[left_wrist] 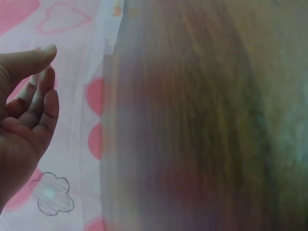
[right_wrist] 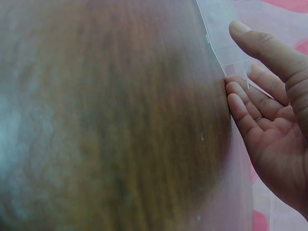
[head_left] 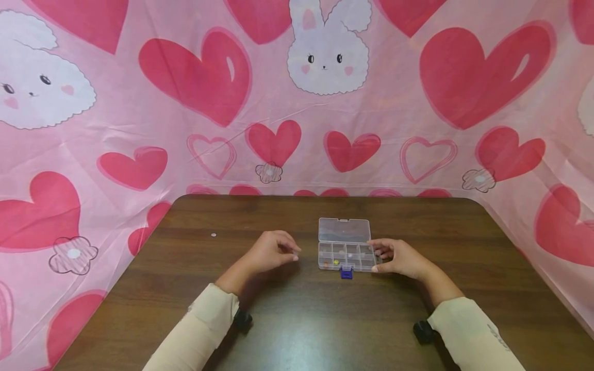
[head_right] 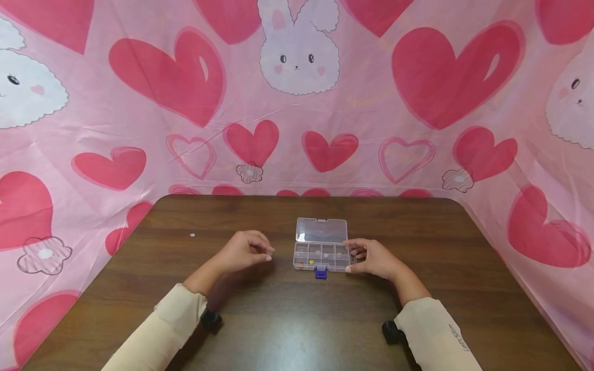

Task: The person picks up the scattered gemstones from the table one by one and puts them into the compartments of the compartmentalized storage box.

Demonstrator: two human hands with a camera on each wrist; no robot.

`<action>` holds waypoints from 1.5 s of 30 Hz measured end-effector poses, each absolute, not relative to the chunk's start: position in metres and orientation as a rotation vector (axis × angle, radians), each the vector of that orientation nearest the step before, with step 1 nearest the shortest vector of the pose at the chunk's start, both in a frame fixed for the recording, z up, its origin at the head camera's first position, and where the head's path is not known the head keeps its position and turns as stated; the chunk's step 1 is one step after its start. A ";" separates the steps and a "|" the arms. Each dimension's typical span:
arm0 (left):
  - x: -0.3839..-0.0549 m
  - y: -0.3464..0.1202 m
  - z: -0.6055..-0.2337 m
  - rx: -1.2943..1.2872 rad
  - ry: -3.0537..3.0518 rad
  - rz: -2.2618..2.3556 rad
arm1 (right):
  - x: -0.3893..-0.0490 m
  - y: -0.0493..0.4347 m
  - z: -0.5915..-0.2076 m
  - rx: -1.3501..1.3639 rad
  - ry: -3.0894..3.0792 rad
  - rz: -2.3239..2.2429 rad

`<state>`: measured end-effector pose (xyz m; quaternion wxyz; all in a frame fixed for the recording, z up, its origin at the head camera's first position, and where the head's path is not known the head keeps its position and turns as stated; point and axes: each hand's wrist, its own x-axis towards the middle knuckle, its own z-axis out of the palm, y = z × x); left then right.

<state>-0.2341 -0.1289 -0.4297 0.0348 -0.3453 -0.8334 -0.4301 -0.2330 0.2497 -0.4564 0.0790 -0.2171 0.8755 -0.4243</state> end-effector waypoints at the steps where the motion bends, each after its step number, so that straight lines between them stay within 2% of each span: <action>1: -0.234 -0.128 -0.430 -1.072 -2.559 -1.321 | -0.233 0.250 -0.456 -0.653 2.621 -1.270; 26: -0.232 -0.100 -0.423 -1.170 -2.533 -1.352 | -0.233 0.250 -0.457 -0.646 2.614 -1.281; 45: -0.230 -0.070 -0.431 -1.232 -2.549 -1.314 | -0.233 0.249 -0.455 -0.649 2.612 -1.269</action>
